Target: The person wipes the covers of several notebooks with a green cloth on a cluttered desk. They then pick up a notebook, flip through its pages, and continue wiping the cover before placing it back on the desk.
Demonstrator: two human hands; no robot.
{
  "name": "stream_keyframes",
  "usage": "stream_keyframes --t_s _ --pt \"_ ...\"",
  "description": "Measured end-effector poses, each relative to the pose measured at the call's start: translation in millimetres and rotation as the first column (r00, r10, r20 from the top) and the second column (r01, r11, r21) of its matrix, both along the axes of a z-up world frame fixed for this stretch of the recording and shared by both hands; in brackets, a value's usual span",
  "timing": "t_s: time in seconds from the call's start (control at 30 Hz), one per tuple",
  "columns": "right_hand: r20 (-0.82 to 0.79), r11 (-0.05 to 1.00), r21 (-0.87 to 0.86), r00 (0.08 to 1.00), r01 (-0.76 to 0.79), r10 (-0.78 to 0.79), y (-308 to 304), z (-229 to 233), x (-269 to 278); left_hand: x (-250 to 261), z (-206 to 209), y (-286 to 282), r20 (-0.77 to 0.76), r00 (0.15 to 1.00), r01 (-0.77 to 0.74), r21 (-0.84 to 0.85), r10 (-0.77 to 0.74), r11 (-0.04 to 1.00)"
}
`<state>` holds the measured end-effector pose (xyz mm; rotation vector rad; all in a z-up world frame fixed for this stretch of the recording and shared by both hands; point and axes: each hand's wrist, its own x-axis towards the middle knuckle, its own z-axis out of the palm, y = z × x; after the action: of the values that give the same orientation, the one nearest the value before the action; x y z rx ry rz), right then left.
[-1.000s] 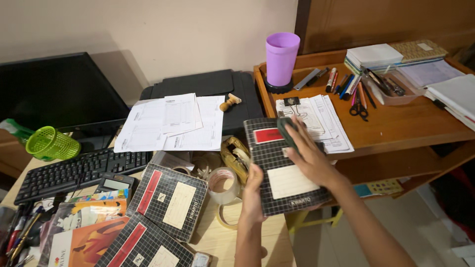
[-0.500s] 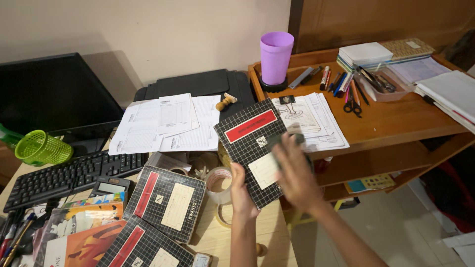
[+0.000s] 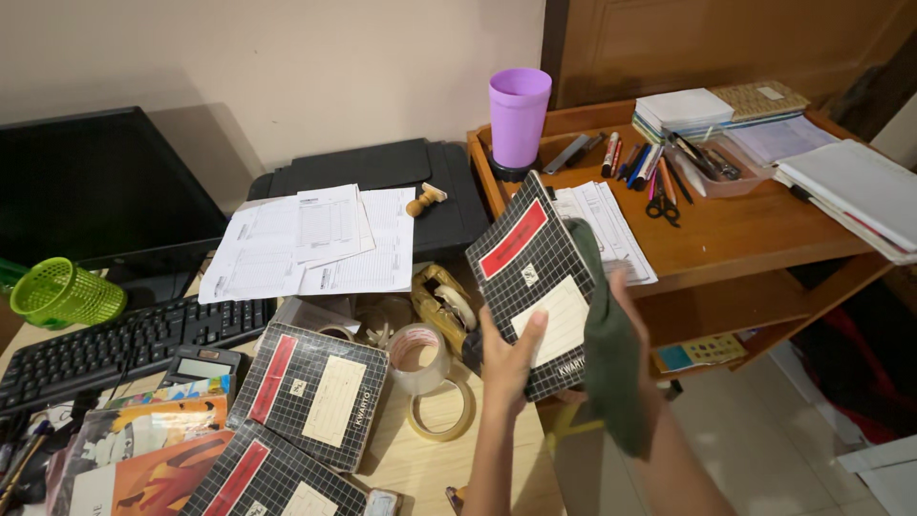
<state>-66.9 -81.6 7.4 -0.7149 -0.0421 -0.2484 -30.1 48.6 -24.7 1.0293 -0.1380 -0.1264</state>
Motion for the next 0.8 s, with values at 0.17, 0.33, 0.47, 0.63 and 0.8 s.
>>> stream_keyframes --t_s 0.17,0.33,0.47,0.63,0.8 --pt "0.277 0.191 -0.905 0.866 0.381 -0.416 -12.0 -85.3 34.0 -9.8 6.6 -6.7 0.047 0.997 -0.049 -0.166 0.057 0.985" --pt "0.146 0.906 -0.415 0.989 0.087 -0.028 -49.2 -191.8 37.3 -11.1 16.6 -6.5 0.06 0.957 -0.267 -0.2 0.283 0.943" --pt "0.034 0.99 -0.139 0.999 0.004 0.0 -39.5 -143.7 18.0 -4.8 10.3 9.9 0.091 0.988 -0.112 -0.159 0.127 0.981" --pt "0.105 0.746 -0.607 0.958 0.273 -0.266 -6.7 -57.3 34.2 -13.1 -6.6 8.2 0.13 0.989 0.08 -0.118 -0.064 0.99" --pt "0.19 0.465 -0.837 0.95 0.29 -0.249 22.9 -93.9 20.1 -8.4 1.4 7.6 0.066 0.968 -0.226 -0.205 0.244 0.952"
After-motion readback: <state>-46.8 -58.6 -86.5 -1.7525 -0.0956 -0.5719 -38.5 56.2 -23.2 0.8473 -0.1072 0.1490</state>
